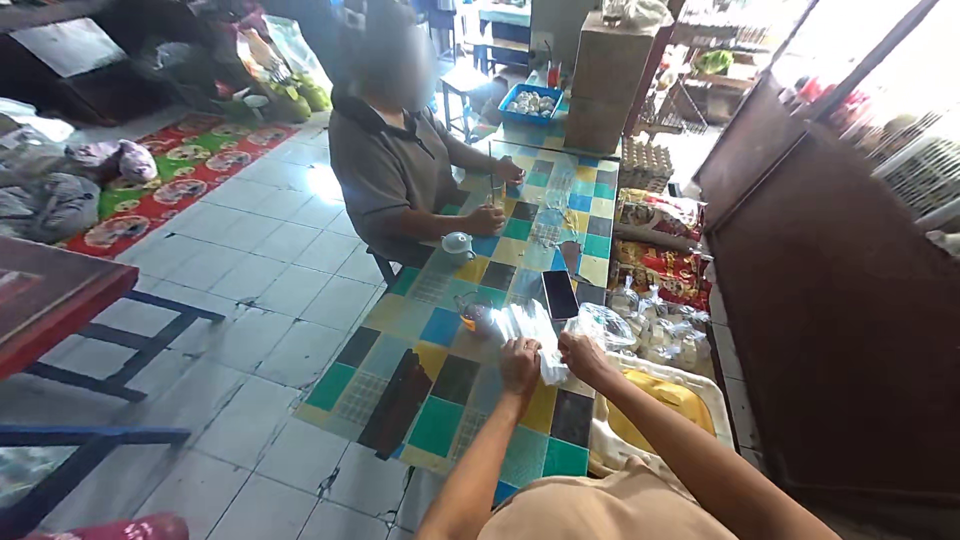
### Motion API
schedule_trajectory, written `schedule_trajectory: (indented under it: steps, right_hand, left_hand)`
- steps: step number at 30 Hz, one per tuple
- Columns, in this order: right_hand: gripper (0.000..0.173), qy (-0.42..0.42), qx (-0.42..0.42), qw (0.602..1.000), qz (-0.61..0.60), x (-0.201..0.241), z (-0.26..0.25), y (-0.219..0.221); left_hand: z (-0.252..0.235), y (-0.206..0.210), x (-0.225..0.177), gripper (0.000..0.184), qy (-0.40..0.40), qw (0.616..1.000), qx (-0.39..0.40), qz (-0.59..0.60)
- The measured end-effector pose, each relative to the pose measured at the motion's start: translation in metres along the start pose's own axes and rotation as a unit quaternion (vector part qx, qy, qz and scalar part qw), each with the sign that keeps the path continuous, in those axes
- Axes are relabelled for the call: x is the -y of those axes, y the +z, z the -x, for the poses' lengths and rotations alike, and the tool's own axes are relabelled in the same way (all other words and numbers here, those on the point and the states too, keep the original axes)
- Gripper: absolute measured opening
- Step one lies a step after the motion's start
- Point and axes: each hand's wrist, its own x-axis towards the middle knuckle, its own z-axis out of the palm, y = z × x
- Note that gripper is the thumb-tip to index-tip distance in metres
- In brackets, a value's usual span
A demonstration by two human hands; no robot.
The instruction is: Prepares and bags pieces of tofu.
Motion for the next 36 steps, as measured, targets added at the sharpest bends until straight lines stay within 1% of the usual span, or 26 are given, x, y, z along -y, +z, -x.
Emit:
schedule_trajectory:
  steps: [2, 3, 4, 5, 6, 7, 10, 11, 12, 14, 15, 16, 17, 18, 20, 23, 25, 27, 28, 30, 31, 32, 33, 34, 35, 36]
  right_hand:
    - [0.071, 0.024, 0.024, 0.999, 0.001, 0.008, 0.006, -0.004]
    - [0.081, 0.019, 0.018, 1.000, -0.013, 0.011, 0.008, -0.002]
    - [0.077, 0.005, 0.001, 1.000, -0.028, 0.012, 0.009, 0.001]
    - [0.061, -0.010, -0.029, 0.999, -0.043, 0.013, 0.010, 0.003]
    - [0.042, -0.021, -0.071, 0.996, -0.053, 0.014, 0.011, 0.004]
    - [0.033, -0.033, -0.119, 0.990, -0.064, 0.013, 0.014, 0.003]
    - [0.025, -0.089, -0.242, 0.958, -0.128, -0.001, 0.016, -0.002]
    - [0.023, -0.091, -0.257, 0.948, -0.165, -0.004, 0.015, -0.003]
    - [0.023, -0.071, -0.247, 0.943, -0.209, -0.005, 0.015, -0.007]
    - [0.026, -0.010, -0.205, 0.932, -0.300, -0.003, 0.019, -0.018]
    - [0.026, 0.004, -0.210, 0.915, -0.345, -0.002, 0.022, -0.022]
    - [0.025, 0.006, -0.231, 0.891, -0.391, -0.001, 0.027, -0.028]
    - [0.023, -0.008, -0.255, 0.864, -0.434, -0.002, 0.033, -0.035]
    - [0.022, -0.033, -0.273, 0.836, -0.474, -0.005, 0.037, -0.042]
    - [0.034, -0.073, -0.270, 0.785, -0.552, -0.014, 0.047, -0.058]
    - [0.028, -0.077, -0.233, 0.701, -0.670, -0.019, 0.064, -0.084]
    - [0.024, -0.073, -0.220, 0.665, -0.710, -0.019, 0.075, -0.094]
    - [0.030, -0.066, -0.218, 0.647, -0.728, -0.016, 0.085, -0.100]
    - [0.033, -0.067, -0.217, 0.637, -0.736, -0.014, 0.090, -0.102]
    - [0.036, -0.070, -0.213, 0.628, -0.746, -0.010, 0.097, -0.106]
    - [0.037, -0.070, -0.214, 0.627, -0.746, -0.007, 0.101, -0.107]
    - [0.037, -0.067, -0.214, 0.634, -0.740, -0.004, 0.105, -0.108]
    - [0.039, -0.059, -0.212, 0.654, -0.724, -0.001, 0.109, -0.109]
    - [0.041, -0.046, -0.208, 0.691, -0.691, 0.002, 0.114, -0.108]
    - [0.042, -0.030, -0.199, 0.743, -0.639, 0.004, 0.120, -0.106]
    - [0.041, -0.025, -0.182, 0.798, -0.574, 0.005, 0.126, -0.103]
  left_hand:
    - [0.000, 0.000, -0.005, 0.022, 0.060, 0.997, -0.054, -0.014]
    - [0.000, 0.004, -0.007, 0.020, 0.096, 0.991, -0.092, -0.024]
    - [-0.001, 0.009, -0.010, 0.018, 0.125, 0.983, -0.134, -0.033]
    - [-0.002, 0.012, -0.013, 0.017, 0.139, 0.975, -0.168, -0.040]
    - [0.000, 0.012, -0.015, 0.019, 0.131, 0.974, -0.181, -0.035]
    - [0.003, 0.011, -0.018, 0.023, 0.103, 0.978, -0.179, -0.019]
    - [0.021, 0.016, -0.024, 0.042, 0.022, 0.981, -0.171, 0.083]
    - [0.027, 0.021, -0.026, 0.046, 0.018, 0.983, -0.156, 0.095]
    - [0.032, 0.026, -0.027, 0.047, 0.020, 0.990, -0.098, 0.102]
    - [0.032, 0.031, -0.023, 0.051, 0.019, 0.992, 0.108, 0.057]
    - [0.029, 0.033, -0.020, 0.053, 0.014, 0.979, 0.205, 0.015]
    - [0.026, 0.036, -0.016, 0.052, 0.009, 0.964, 0.266, -0.016]
    - [0.025, 0.038, -0.012, 0.051, 0.005, 0.955, 0.296, -0.036]
    - [0.025, 0.039, -0.009, 0.050, 0.004, 0.951, 0.307, -0.048]
    - [0.023, 0.038, -0.005, 0.051, 0.006, 0.949, 0.312, -0.055]
    - [0.017, 0.031, -0.009, 0.052, 0.002, 0.954, 0.298, -0.030]
    - [0.012, 0.026, -0.009, 0.053, -0.010, 0.949, 0.316, -0.021]
    - [0.009, 0.022, -0.005, 0.054, -0.006, 0.945, 0.328, 0.000]
    - [0.011, 0.022, -0.002, 0.055, 0.003, 0.953, 0.300, 0.037]
    - [0.015, 0.016, -0.001, 0.055, 0.008, 0.970, 0.175, 0.171]
    - [0.016, 0.008, -0.006, 0.054, -0.007, 0.962, 0.100, 0.255]
    - [0.017, -0.004, -0.016, 0.053, -0.036, 0.943, 0.029, 0.330]
    - [0.015, -0.020, -0.028, 0.054, -0.060, 0.917, -0.039, 0.391]
    - [0.016, -0.037, -0.041, 0.060, -0.059, 0.894, -0.097, 0.433]
    - [0.018, -0.054, -0.051, 0.069, -0.027, 0.885, -0.136, 0.445]
    - [0.022, -0.071, -0.061, 0.080, 0.022, 0.889, -0.146, 0.434]
